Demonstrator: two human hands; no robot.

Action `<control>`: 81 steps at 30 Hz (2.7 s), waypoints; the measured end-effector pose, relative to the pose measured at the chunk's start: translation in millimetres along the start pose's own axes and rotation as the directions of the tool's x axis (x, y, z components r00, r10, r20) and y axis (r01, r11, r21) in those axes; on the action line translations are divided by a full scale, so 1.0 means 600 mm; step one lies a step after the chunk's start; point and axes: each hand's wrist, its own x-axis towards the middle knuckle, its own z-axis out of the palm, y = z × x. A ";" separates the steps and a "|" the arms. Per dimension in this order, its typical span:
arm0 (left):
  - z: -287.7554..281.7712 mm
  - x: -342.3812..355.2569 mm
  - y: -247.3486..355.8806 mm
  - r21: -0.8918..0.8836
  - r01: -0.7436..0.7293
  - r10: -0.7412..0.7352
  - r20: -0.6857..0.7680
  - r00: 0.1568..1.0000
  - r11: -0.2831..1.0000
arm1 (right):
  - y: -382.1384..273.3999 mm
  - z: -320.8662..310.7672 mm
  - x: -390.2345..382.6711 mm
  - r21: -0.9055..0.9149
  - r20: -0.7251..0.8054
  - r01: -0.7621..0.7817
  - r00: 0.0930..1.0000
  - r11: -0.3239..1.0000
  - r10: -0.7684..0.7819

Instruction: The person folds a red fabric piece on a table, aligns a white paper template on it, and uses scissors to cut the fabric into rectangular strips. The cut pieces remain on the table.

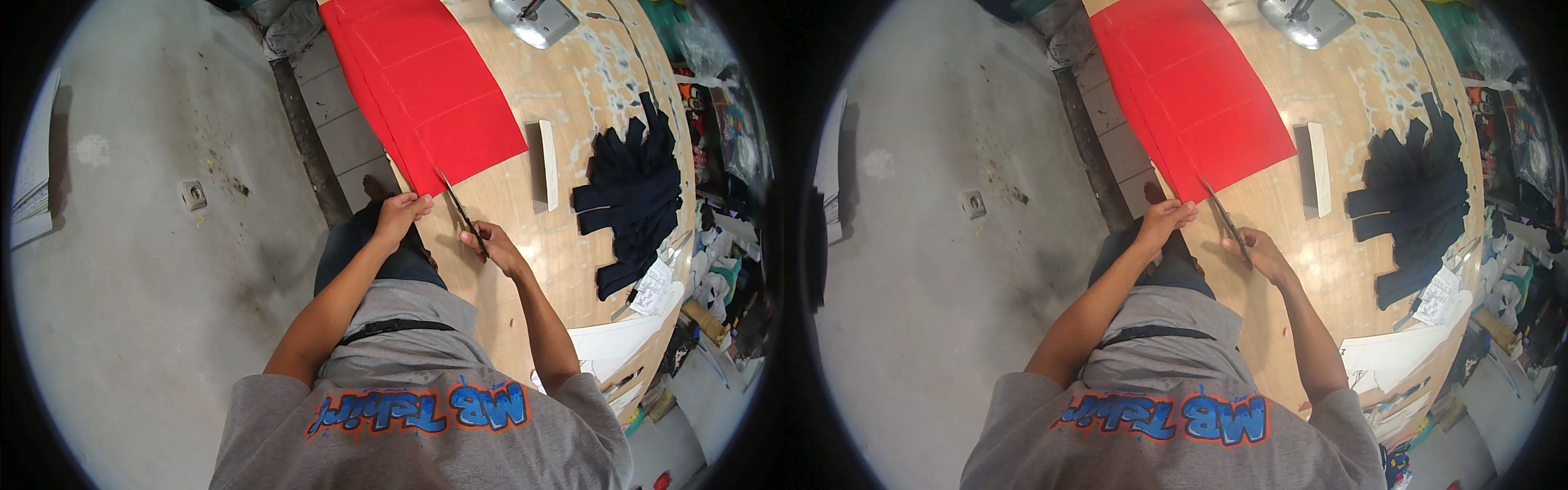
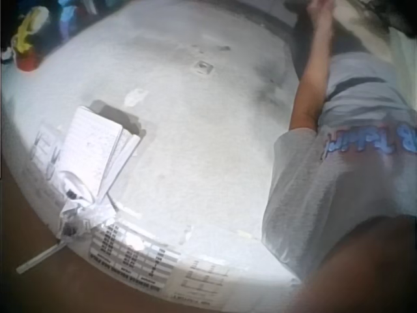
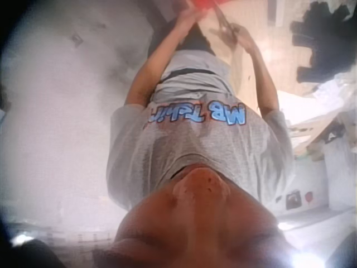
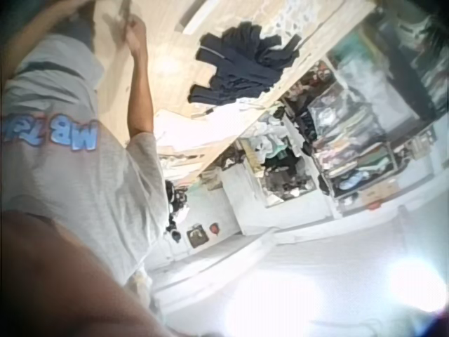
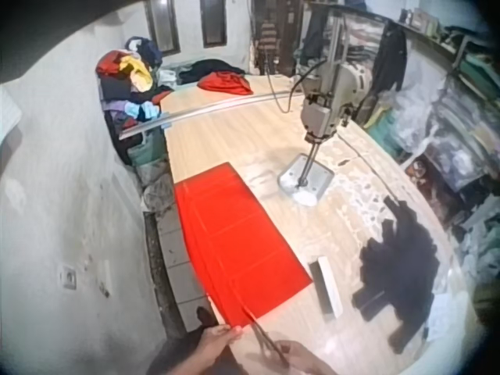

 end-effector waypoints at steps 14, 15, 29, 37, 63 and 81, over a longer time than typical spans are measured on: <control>0.001 -0.009 0.012 0.049 0.024 -0.023 -0.021 1.000 0.999 | 0.014 0.002 0.013 0.015 -0.018 0.028 0.999 1.000 -0.027; 0.000 -0.008 0.011 0.063 0.025 -0.025 -0.008 1.000 0.998 | 0.016 0.001 0.013 0.017 -0.020 0.021 1.000 1.000 -0.021; -0.001 0.001 -0.001 0.039 -0.012 0.013 -0.021 1.000 0.999 | 0.020 -0.005 0.000 0.039 -0.031 -0.035 0.999 0.999 0.036; 0.001 -0.004 0.000 0.017 -0.004 0.004 -0.010 1.000 1.000 | -0.009 0.011 0.021 -0.001 0.012 0.022 1.000 1.000 -0.022; 0.001 -0.010 0.002 0.016 -0.023 0.023 0.004 1.000 1.000 | -0.038 0.025 0.070 0.080 -0.027 0.053 0.998 0.995 -0.051; -0.009 0.002 -0.045 -0.066 -0.137 0.139 0.033 0.990 0.988 | -0.037 0.037 0.108 0.052 -0.040 0.237 0.971 0.970 -0.235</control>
